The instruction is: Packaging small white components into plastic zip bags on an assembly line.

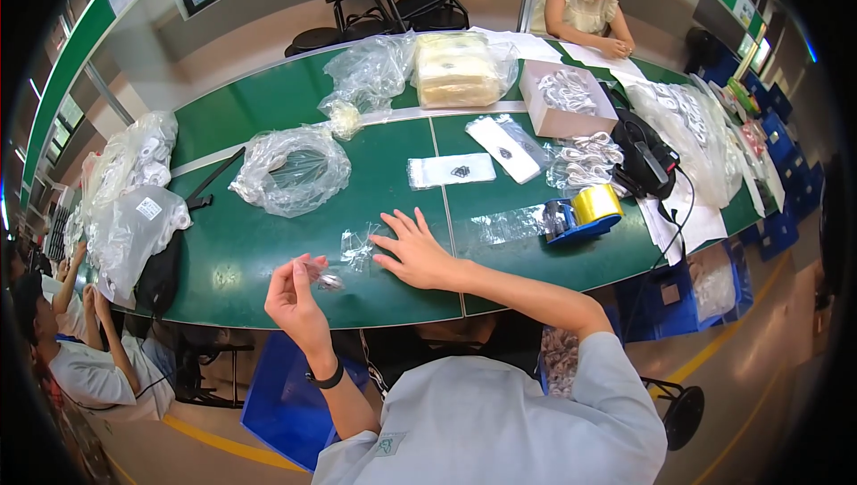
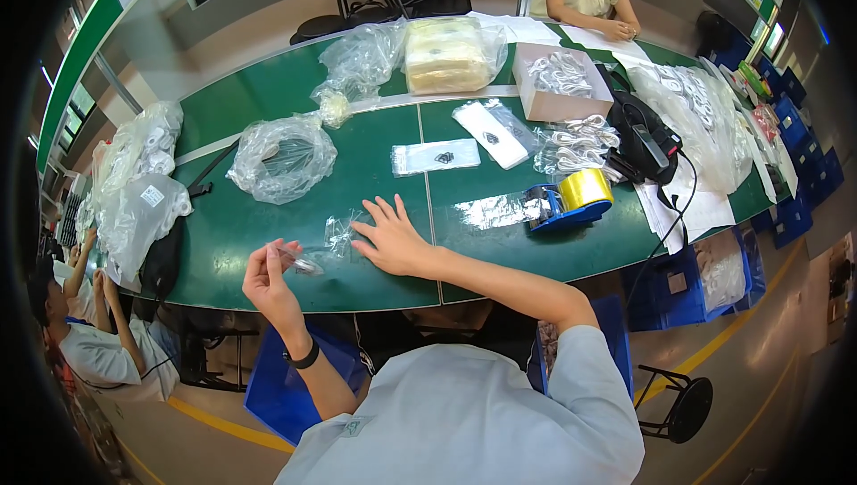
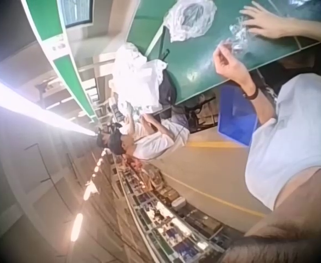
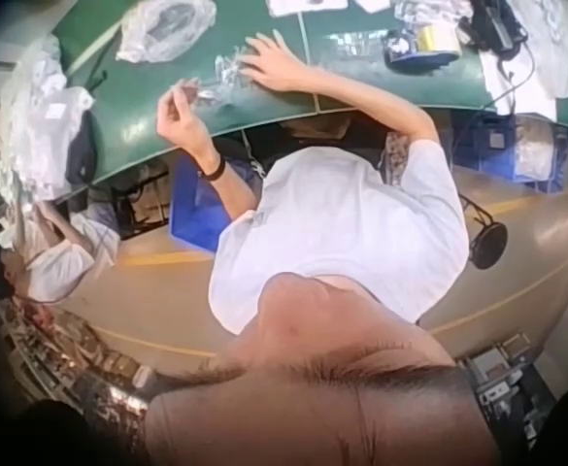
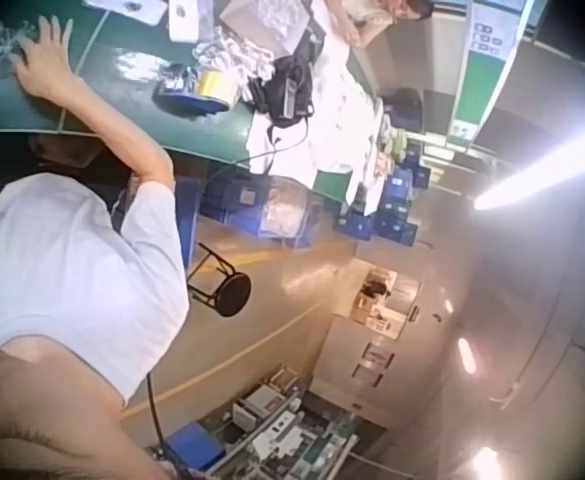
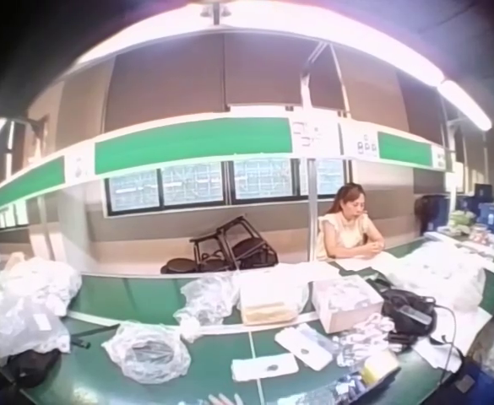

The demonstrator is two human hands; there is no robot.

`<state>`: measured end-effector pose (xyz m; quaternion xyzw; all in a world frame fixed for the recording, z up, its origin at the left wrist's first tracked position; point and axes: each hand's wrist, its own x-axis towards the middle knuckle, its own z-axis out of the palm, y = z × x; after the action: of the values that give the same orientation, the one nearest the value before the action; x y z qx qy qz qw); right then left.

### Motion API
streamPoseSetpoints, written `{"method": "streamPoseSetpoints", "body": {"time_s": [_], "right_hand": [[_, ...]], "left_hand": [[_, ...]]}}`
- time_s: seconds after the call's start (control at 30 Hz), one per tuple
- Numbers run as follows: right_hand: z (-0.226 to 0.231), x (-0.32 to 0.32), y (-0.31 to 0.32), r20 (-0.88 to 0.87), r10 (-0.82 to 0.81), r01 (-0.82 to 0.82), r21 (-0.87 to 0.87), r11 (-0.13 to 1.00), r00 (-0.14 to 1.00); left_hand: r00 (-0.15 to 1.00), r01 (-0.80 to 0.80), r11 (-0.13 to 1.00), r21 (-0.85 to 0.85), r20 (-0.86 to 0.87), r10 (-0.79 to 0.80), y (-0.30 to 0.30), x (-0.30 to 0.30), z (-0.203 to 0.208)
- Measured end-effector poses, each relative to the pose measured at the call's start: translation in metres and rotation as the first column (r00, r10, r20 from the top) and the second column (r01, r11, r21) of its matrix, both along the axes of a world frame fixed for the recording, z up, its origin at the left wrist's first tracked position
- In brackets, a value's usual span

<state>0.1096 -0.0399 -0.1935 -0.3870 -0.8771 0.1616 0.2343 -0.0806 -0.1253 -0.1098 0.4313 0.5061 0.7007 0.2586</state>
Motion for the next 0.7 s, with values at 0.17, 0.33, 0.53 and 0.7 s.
{"method": "streamPoseSetpoints", "body": {"time_s": [0.17, 0.33, 0.53, 0.7], "right_hand": [[-0.0032, -0.0026, 0.0025, 0.003, -0.047, 0.047, -0.007, 0.999, 0.999], [-0.0042, 0.0000, -0.0009, 0.053, -0.049, 0.040, 0.174, 0.984, 0.997], [0.0000, 0.0003, -0.0073, -0.003, -0.032, 0.032, 0.124, 0.992, 0.999], [0.0032, 0.0026, -0.0070, -0.018, -0.038, 0.040, 0.128, 0.991, 0.999]], "left_hand": [[1.000, -0.008, 1.000, -0.003, 0.004, 0.008, -0.0023, -0.0024, 0.0006], [1.000, -0.010, 1.000, -0.004, -0.003, 0.010, -0.0018, -0.0051, 0.0004], [1.000, -0.013, 1.000, 0.002, 0.008, 0.013, -0.0028, -0.0061, 0.0006], [1.000, -0.006, 1.000, -0.002, 0.002, 0.006, -0.0029, -0.0053, 0.0005]]}}
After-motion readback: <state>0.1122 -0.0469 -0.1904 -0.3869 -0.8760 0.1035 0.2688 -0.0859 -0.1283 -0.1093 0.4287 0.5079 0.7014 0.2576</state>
